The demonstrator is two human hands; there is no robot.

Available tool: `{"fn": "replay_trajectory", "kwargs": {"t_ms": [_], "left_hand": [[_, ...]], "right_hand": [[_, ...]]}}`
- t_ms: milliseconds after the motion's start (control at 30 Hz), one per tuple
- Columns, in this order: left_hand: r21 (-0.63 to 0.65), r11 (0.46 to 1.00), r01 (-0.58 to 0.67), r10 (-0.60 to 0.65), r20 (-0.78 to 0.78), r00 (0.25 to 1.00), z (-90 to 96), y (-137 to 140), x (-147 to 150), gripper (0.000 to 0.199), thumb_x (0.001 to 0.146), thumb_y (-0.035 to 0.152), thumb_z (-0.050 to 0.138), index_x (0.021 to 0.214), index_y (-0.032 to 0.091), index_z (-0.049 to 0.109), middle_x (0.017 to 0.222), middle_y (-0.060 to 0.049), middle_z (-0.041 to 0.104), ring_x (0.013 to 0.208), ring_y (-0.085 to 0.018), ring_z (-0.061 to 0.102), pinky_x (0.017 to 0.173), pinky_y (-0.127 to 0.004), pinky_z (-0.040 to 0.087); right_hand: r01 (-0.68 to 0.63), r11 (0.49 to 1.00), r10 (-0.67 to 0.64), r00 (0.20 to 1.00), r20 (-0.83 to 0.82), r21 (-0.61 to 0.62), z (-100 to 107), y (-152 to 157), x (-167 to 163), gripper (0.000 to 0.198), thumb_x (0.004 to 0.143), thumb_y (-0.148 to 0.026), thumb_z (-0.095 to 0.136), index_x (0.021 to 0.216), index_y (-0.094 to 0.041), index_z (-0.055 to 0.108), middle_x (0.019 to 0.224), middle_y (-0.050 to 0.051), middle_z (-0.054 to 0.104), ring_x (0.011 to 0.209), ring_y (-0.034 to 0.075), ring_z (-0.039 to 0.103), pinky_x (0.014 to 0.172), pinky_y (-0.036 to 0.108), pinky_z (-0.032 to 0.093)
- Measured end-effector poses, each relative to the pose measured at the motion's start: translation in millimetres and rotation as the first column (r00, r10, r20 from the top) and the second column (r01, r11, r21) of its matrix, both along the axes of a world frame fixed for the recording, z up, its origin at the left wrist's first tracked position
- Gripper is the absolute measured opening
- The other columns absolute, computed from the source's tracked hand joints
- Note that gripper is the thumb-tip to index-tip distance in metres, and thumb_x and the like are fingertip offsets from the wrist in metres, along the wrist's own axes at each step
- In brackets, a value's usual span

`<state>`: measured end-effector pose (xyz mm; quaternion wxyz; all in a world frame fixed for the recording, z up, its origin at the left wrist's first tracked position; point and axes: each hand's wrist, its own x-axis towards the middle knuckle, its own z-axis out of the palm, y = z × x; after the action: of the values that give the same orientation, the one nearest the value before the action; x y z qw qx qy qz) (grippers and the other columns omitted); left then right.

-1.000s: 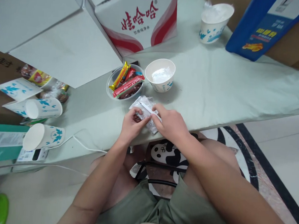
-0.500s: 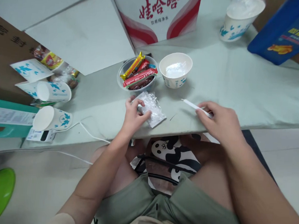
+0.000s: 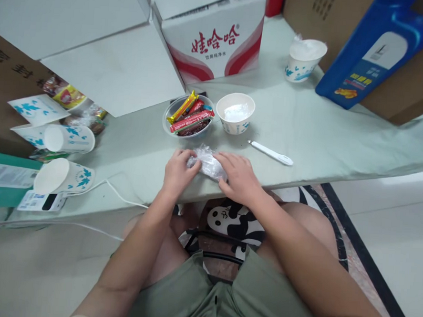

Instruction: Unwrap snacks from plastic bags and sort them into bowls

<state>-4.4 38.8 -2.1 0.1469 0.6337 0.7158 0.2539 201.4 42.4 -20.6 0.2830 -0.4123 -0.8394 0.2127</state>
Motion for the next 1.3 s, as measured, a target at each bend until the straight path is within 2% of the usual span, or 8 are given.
{"fn": "replay_trajectory", "kwargs": {"t_ms": [300, 500, 700, 833, 1033, 1133, 1200, 1300], "left_hand": [[-0.173, 0.966, -0.194, 0.202, 0.028, 0.979, 21.5, -1.7, -49.7, 0.012, 0.076, 0.028, 0.059, 0.066, 0.023, 0.060, 0.072, -0.002, 0.070, 0.073, -0.022, 0.065, 0.072, -0.031, 0.043], [-0.236, 0.945, -0.229, 0.257, 0.098, 0.961, 21.4, -1.3, -76.9, 0.020, 0.080, 0.035, 0.056, 0.079, 0.020, 0.070, 0.079, -0.007, 0.074, 0.080, -0.025, 0.068, 0.076, -0.034, 0.048], [-0.093, 0.988, -0.126, 0.148, 0.279, 0.949, 8.4, 14.9, -61.8, 0.053, 0.071, 0.038, 0.072, 0.119, 0.016, 0.066, 0.105, -0.011, 0.077, 0.082, -0.022, 0.069, 0.079, -0.034, 0.052], [0.048, 0.992, -0.119, 0.096, 0.335, 0.937, 9.4, 14.2, -57.0, 0.032, 0.073, 0.030, 0.063, 0.101, 0.016, 0.071, 0.086, -0.006, 0.075, 0.080, -0.020, 0.068, 0.083, -0.034, 0.052], [0.234, 0.969, 0.081, -0.185, 0.465, 0.866, 32.8, -10.2, -66.3, 0.006, 0.071, 0.024, 0.060, 0.068, 0.021, 0.063, 0.073, -0.003, 0.068, 0.075, -0.018, 0.066, 0.078, -0.034, 0.053], [0.012, 0.934, 0.357, -0.320, 0.473, 0.821, 48.1, -22.7, -75.2, 0.007, 0.069, 0.022, 0.059, 0.064, 0.021, 0.062, 0.067, -0.002, 0.066, 0.067, -0.017, 0.064, 0.069, -0.032, 0.052], [-0.263, 0.812, 0.521, -0.344, 0.505, 0.791, 55.1, -27.8, -81.0, 0.006, 0.072, 0.025, 0.060, 0.072, 0.021, 0.065, 0.062, -0.001, 0.064, 0.063, -0.018, 0.065, 0.062, -0.030, 0.050], [-0.420, 0.787, 0.452, -0.293, 0.389, 0.873, 55.3, -28.6, -84.4, 0.018, 0.081, 0.039, 0.061, 0.084, 0.021, 0.064, 0.055, 0.002, 0.057, 0.055, -0.018, 0.061, 0.056, -0.030, 0.047]], "right_hand": [[0.112, 0.994, -0.111, 0.993, -0.028, 0.019, -7.8, 23.3, 35.2, 0.021, 0.077, -0.013, 0.054, 0.075, -0.023, 0.072, 0.090, 0.008, 0.065, 0.094, 0.027, 0.060, 0.089, 0.047, 0.045], [0.410, 0.909, -0.406, 0.912, -0.067, 0.079, 2.2, 23.1, 58.1, 0.024, 0.079, -0.012, 0.049, 0.082, -0.025, 0.070, 0.101, 0.009, 0.070, 0.104, 0.031, 0.063, 0.098, 0.052, 0.044], [0.192, 0.979, -0.196, 0.979, 0.057, 0.065, 5.3, 27.4, 6.7, 0.047, 0.083, -0.028, 0.060, 0.129, -0.019, 0.061, 0.115, 0.014, 0.071, 0.114, 0.036, 0.059, 0.106, 0.056, 0.039], [0.172, 0.984, -0.177, 0.977, 0.122, 0.047, 5.6, 32.1, -1.9, 0.025, 0.084, -0.019, 0.056, 0.102, -0.022, 0.072, 0.082, 0.009, 0.067, 0.092, 0.031, 0.060, 0.097, 0.051, 0.043], [-0.035, 0.994, 0.042, 0.997, -0.060, 0.105, 23.5, 4.9, 19.0, 0.018, 0.083, -0.019, 0.053, 0.082, -0.025, 0.070, 0.104, 0.007, 0.070, 0.095, 0.025, 0.064, 0.084, 0.040, 0.048], [-0.163, 0.985, 0.167, 0.982, 0.091, -0.050, 25.6, -7.3, 21.8, 0.024, 0.085, -0.023, 0.050, 0.096, -0.026, 0.072, 0.096, 0.003, 0.076, 0.081, 0.023, 0.066, 0.072, 0.036, 0.045], [-0.100, 0.984, 0.137, 0.957, 0.255, -0.150, 25.8, -10.1, 18.7, 0.030, 0.091, -0.030, 0.047, 0.107, -0.028, 0.072, 0.081, 0.002, 0.076, 0.068, 0.022, 0.063, 0.063, 0.033, 0.038], [0.036, 0.984, 0.042, 0.900, 0.434, -0.172, 29.0, -8.2, 8.9, 0.034, 0.095, -0.035, 0.043, 0.104, -0.028, 0.075, 0.075, 0.004, 0.074, 0.064, 0.021, 0.061, 0.058, 0.031, 0.031]]}}
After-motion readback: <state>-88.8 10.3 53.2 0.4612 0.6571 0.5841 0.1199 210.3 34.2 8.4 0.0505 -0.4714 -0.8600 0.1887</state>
